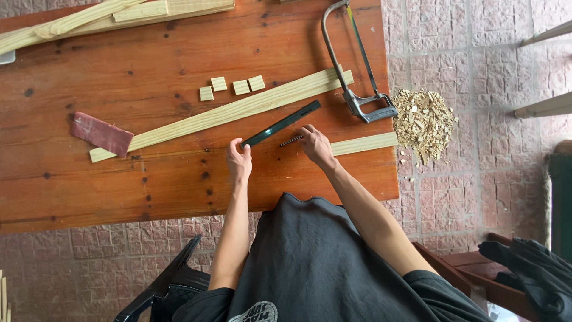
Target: The person measures and marks a long wooden plank with a ruler and pen, then uses a hand saw to cut the plank into smaller pieces. The process is repeated multiple times to produce several small wooden blocks.
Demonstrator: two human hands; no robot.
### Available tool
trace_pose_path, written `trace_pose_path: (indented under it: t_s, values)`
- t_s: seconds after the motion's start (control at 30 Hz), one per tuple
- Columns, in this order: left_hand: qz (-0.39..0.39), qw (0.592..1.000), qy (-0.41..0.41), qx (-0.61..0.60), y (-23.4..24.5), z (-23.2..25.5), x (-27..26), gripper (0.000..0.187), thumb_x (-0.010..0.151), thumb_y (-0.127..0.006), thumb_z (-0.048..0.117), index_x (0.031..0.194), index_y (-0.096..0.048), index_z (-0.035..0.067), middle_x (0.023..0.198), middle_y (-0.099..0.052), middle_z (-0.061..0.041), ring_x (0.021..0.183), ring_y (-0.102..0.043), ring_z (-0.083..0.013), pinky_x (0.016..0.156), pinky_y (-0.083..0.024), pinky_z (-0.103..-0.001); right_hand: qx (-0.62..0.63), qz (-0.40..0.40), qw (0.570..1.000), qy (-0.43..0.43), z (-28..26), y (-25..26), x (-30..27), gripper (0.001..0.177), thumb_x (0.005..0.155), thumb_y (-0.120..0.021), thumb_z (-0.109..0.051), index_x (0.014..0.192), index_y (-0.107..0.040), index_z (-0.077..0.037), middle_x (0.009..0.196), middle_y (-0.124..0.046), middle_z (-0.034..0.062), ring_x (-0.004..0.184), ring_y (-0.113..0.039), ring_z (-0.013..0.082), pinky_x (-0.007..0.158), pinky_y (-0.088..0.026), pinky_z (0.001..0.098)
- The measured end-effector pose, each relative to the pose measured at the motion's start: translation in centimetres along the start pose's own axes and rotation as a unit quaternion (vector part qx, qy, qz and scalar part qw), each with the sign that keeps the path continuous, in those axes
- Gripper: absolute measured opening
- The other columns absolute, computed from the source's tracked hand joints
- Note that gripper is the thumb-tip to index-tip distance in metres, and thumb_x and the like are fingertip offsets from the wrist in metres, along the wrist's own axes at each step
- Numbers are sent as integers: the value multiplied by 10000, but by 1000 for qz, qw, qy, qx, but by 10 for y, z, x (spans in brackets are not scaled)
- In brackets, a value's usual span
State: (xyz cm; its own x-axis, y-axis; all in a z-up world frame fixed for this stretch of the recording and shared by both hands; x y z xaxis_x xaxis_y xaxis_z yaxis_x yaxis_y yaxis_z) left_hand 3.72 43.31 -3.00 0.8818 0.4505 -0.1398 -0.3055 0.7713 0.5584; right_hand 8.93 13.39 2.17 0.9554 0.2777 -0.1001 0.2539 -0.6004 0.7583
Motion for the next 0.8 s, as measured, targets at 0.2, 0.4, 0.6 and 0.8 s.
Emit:
trace_pose_path:
  t_s: [0.2, 0.4, 0.6, 0.8]
  values:
    - [-21, 996, -75, 36, -26, 44, -18, 187, 1030, -673, 241, 1195, -716, 163, 1097, -737, -121, 933, -765, -331, 800, -618, -416, -7, 113, 994, 5, 53, 37, -6, 320, 927, -710, -126, 1232, -714, -225, 1175, -659, 107, 1050, -725, 435, 891, -614, 533]
    - [-185, 978, -92, 25, -95, 121, -82, 186, 1071, -624, 263, 1202, -718, 170, 1070, -796, -153, 963, -794, -365, 830, -639, -463, -152, 141, 978, -11, 163, 106, -32, 437, 859, -681, -70, 1281, -640, -175, 1246, -621, 123, 1186, -645, 391, 967, -552, 491]
    - [-255, 929, -255, 90, -207, 146, -131, 247, 998, -735, 248, 1230, -695, 176, 1108, -707, -91, 1062, -737, -340, 933, -611, -445, -287, 21, 957, 44, 202, 119, -24, 622, 799, -660, -82, 1405, -583, -194, 1324, -610, 66, 1373, -546, 295, 1133, -443, 427]
    - [-247, 895, -304, 212, -257, 179, -163, 515, 971, -766, 280, 1409, -594, 73, 1211, -587, -175, 1116, -655, -411, 935, -575, -508, -298, 10, 951, 85, 208, 107, 5, 481, 799, -732, -161, 1265, -612, -170, 1165, -612, 104, 1178, -618, 325, 1079, -452, 465]
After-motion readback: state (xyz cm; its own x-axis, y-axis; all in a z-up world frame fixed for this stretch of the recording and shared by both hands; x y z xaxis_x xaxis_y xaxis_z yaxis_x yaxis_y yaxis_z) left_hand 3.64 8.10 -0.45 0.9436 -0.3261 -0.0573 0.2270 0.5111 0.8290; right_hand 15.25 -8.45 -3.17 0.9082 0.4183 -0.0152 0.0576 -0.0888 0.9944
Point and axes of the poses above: each hand's wrist, its own x-axis towards the middle knuckle, its own y-axis out of the back of the hand, z = x × y, the point moved 5 cm from there along x, towards the middle knuckle
